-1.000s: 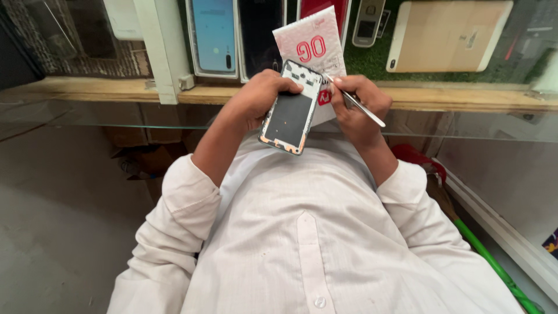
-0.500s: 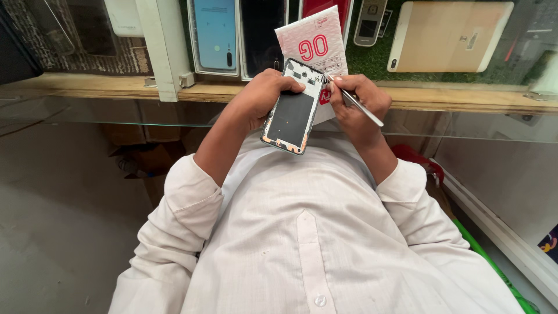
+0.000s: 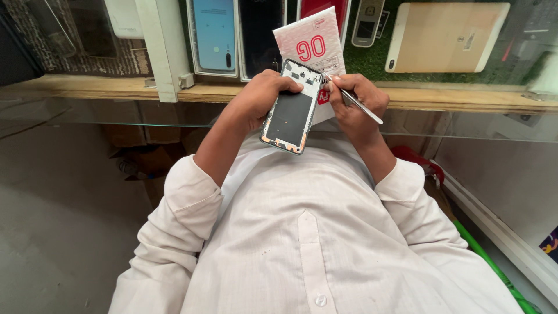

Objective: The person uses a metal prying tool to carefully separate and remove internal components from a disassembled smartphone. They work on the top edge of the device, lifting small parts and connectors while holding the phone steady with the other hand.

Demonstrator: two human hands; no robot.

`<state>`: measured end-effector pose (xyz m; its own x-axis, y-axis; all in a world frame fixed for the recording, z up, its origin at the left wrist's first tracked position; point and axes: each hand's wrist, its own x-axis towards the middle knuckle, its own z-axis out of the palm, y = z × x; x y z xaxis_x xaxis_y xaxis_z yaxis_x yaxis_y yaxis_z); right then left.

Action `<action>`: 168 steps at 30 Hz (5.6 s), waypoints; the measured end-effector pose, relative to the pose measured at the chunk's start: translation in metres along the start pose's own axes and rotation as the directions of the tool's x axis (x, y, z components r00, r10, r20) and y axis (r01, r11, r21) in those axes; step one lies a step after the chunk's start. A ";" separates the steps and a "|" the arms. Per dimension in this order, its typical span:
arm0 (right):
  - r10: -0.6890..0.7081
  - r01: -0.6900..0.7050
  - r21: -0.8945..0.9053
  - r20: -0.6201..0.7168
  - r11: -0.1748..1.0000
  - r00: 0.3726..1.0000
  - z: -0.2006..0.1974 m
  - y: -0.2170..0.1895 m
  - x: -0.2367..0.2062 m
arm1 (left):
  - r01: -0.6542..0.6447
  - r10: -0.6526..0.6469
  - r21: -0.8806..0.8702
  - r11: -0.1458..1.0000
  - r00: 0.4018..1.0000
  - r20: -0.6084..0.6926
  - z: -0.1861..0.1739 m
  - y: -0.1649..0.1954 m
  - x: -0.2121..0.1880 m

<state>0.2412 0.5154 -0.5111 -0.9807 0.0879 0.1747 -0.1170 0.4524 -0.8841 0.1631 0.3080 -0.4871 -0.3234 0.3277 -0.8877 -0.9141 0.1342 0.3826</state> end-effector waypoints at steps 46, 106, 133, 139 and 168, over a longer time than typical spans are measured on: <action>0.008 -0.008 -0.020 -0.015 1.000 1.000 -0.015 0.029 -0.023 | 0.014 -0.014 0.036 0.999 1.000 0.001 0.021 -0.021 0.021; -0.154 0.159 -0.017 0.151 0.987 0.976 -0.043 0.038 -0.047 | -0.010 0.010 -0.002 1.000 0.999 0.048 0.048 -0.055 0.014; -0.151 0.154 -0.004 0.160 0.988 0.976 -0.038 0.021 -0.052 | 0.013 -0.015 0.052 0.999 1.000 0.026 0.047 -0.065 0.004; -0.162 0.165 -0.004 0.158 0.986 0.974 -0.037 0.017 -0.056 | 0.004 -0.006 0.049 0.999 0.999 0.037 0.046 -0.073 0.006; -0.280 0.280 0.029 0.193 0.960 0.940 -0.019 0.012 -0.065 | -0.012 0.011 0.032 0.999 0.999 0.034 0.045 -0.094 -0.009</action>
<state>0.3069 0.5321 -0.5251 -0.9197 -0.2150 0.3284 -0.3912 0.4330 -0.8121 0.2634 0.3348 -0.5035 -0.3252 0.3611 -0.8740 -0.9018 0.1596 0.4015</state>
